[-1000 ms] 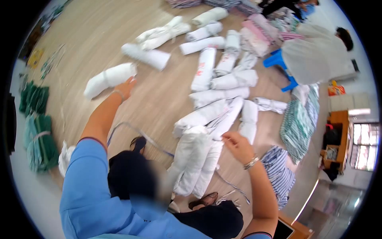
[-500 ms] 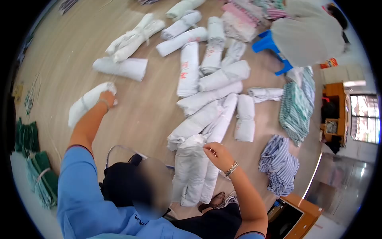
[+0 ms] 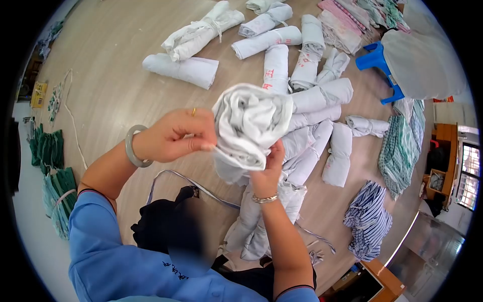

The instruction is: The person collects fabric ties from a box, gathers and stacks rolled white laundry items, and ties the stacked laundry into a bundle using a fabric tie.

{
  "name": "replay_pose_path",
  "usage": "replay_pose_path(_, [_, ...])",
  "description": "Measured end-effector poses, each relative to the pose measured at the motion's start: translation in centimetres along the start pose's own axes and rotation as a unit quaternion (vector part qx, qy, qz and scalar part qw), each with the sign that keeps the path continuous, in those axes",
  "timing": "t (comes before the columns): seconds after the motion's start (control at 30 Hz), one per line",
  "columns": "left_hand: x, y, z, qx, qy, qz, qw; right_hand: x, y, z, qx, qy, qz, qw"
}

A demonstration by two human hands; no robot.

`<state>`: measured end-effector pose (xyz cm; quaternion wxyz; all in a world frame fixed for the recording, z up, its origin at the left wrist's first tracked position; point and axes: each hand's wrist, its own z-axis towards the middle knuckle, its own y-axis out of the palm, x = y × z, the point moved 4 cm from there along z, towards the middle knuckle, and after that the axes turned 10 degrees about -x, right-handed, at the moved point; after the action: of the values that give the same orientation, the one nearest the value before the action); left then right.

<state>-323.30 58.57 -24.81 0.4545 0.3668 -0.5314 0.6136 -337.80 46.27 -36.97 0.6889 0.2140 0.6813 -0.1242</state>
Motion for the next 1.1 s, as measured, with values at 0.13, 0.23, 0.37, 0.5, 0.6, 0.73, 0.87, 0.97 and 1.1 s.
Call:
replay_pose_path(0.13, [2.8,0.5,4.1,0.138,0.031,-0.029,0.99,1.9,-4.3,-0.4,-0.103,0.096,-0.102,0.985])
replay_pose_path(0.23, [3.6,2.4,8.3,0.163,0.08,-0.137,0.974,1.8,-6.4,-0.1,-0.177,0.146,-0.169,0.959])
replay_pose_path(0.37, [5.3,3.0,12.2,0.115,0.178,-0.21,0.955,1.7,-12.1,0.7,-0.061,0.18,-0.138,0.972])
replay_pose_path(0.5, [-7.3,-6.1,10.9,0.34,0.078,-0.162,0.923,1.5,-16.5,1.9,0.007,0.196,-0.137,0.971])
replay_pose_path(0.6, [-25.5,-13.3,0.9,0.532,-0.206,0.232,0.788,1.0,-18.5,2.2,0.024,0.206,-0.145,0.967])
replay_pose_path(0.73, [-32.8,-15.7,-8.6,0.543,-0.498,0.221,0.638,1.1,-19.2,2.6,0.03,0.224,-0.154,0.962])
replay_pose_path(0.87, [-35.8,-18.4,-9.1,0.323,-0.651,0.221,0.65,1.0,-19.2,2.9,0.029,0.234,-0.164,0.958])
replay_pose_path(0.97, [-34.9,-18.3,-7.6,0.368,-0.594,0.347,0.625,0.5,-19.1,2.4,0.028,0.234,-0.158,0.959])
replay_pose_path(1.1, [-35.5,-21.3,-5.8,0.298,-0.492,0.28,0.768,-2.3,-19.7,-3.8,0.029,0.241,-0.142,0.96])
